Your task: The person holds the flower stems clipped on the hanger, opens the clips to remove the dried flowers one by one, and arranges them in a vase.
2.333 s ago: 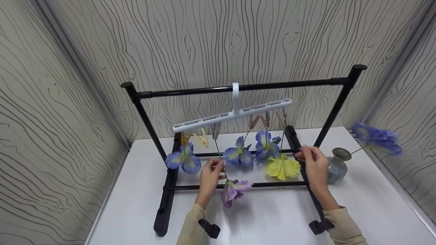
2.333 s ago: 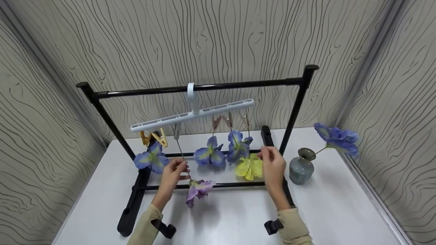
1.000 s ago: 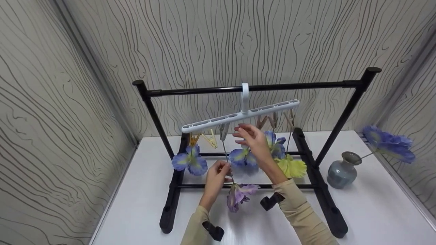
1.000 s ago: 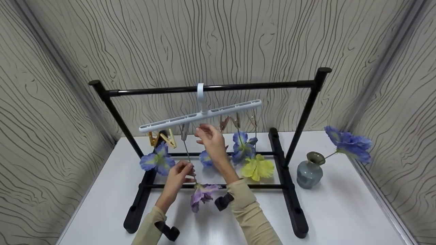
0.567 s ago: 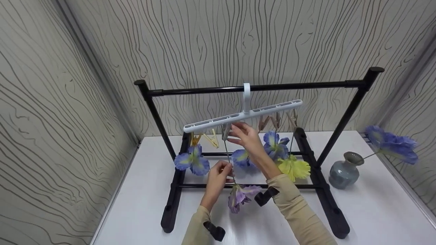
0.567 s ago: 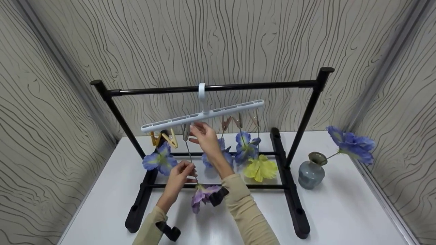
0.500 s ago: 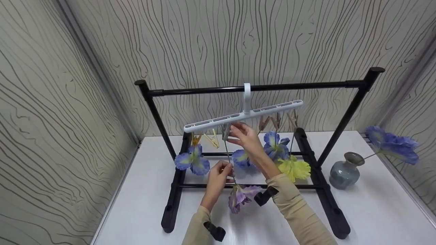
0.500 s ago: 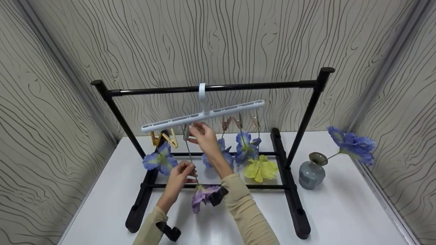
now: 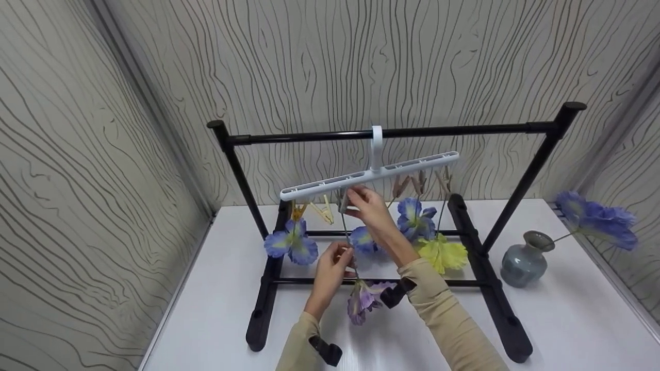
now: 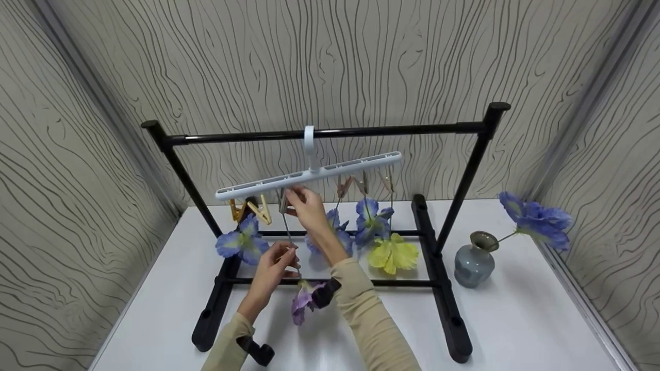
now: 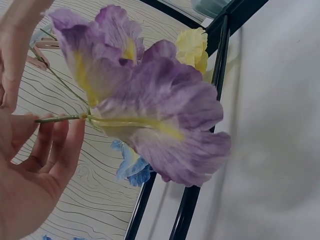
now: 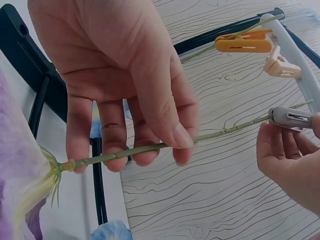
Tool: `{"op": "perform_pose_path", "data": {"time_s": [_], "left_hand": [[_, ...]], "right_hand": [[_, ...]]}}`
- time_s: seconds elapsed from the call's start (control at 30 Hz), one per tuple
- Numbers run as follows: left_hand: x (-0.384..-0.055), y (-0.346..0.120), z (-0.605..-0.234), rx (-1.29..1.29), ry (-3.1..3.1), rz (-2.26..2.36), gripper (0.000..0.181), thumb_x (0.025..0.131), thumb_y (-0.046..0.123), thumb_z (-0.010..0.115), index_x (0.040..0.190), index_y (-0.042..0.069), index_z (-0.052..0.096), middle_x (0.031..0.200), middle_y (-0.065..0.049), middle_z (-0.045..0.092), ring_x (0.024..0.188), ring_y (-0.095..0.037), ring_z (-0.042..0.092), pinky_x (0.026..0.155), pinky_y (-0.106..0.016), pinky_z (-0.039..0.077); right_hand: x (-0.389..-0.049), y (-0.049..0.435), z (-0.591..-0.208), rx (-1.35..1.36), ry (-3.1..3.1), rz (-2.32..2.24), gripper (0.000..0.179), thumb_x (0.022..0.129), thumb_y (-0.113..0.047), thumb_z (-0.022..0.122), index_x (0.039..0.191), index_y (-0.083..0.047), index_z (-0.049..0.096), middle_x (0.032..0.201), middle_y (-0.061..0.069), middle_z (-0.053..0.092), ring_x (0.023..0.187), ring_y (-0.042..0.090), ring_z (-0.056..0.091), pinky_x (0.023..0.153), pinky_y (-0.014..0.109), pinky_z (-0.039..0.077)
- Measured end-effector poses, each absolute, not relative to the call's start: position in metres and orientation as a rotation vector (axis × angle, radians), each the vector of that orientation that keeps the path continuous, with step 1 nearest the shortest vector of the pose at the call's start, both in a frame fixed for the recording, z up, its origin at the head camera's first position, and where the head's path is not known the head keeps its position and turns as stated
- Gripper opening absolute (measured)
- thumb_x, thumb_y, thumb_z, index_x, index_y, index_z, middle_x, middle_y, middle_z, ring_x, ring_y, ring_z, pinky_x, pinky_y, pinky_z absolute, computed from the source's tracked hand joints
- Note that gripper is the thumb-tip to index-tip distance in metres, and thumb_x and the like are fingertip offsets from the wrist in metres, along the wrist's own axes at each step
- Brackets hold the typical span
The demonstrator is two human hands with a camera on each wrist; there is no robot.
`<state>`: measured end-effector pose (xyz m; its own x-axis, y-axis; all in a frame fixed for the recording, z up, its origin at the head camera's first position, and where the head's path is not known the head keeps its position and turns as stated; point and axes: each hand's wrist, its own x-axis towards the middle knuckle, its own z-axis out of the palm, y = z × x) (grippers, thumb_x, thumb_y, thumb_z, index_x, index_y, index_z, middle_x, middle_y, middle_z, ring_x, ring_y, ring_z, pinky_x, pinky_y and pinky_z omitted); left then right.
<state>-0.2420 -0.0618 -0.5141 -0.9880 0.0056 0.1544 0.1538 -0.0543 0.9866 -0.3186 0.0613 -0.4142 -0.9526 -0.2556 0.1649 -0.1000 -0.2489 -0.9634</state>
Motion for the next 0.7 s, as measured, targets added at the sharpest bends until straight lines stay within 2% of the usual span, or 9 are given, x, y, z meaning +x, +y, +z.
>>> {"op": "perform_pose_path", "data": {"time_s": [0.3,0.5,0.6,0.7], "left_hand": [[-0.2415,-0.0611,-0.5129,-0.190,-2.107,-2.172,0.016,0.106,0.011,0.059,0.113,-0.002,0.063,0.089,-0.008,0.062,0.081,-0.017,0.065,0.065,-0.031,0.062],[-0.2383,-0.0620,-0.5146,-0.217,-2.100,-2.193,0.015,0.107,0.011,0.058,0.114,0.000,0.064,0.091,-0.011,0.064,0.082,-0.018,0.065,0.066,-0.031,0.062],[-0.2374,-0.0626,-0.5157,-0.236,-2.101,-2.191,0.016,0.107,0.012,0.059,0.114,-0.001,0.064,0.092,-0.014,0.064,0.081,-0.018,0.065,0.066,-0.032,0.063],[-0.2363,-0.0631,-0.5160,-0.244,-2.113,-2.179,0.018,0.107,0.013,0.059,0.113,-0.003,0.063,0.091,-0.012,0.064,0.080,-0.017,0.065,0.065,-0.032,0.063]], "right_hand": [[-0.3228,0.0596,-0.4131,-0.526,1.827,-2.355,0.019,0.111,-0.006,0.044,0.121,0.007,0.055,0.102,0.007,0.058,0.097,0.017,0.060,0.090,0.034,0.056],[-0.3241,0.0595,-0.4146,-0.533,1.855,-2.380,0.013,0.111,-0.006,0.045,0.110,0.001,0.056,0.097,0.006,0.056,0.090,0.016,0.057,0.083,0.030,0.055],[-0.3246,0.0604,-0.4149,-0.510,1.889,-2.381,0.014,0.111,-0.007,0.046,0.111,0.002,0.057,0.099,0.007,0.057,0.091,0.017,0.058,0.083,0.029,0.055],[-0.3248,0.0609,-0.4140,-0.480,1.938,-2.372,0.015,0.111,-0.006,0.047,0.113,0.004,0.058,0.100,0.007,0.059,0.092,0.016,0.059,0.085,0.028,0.055]]}}
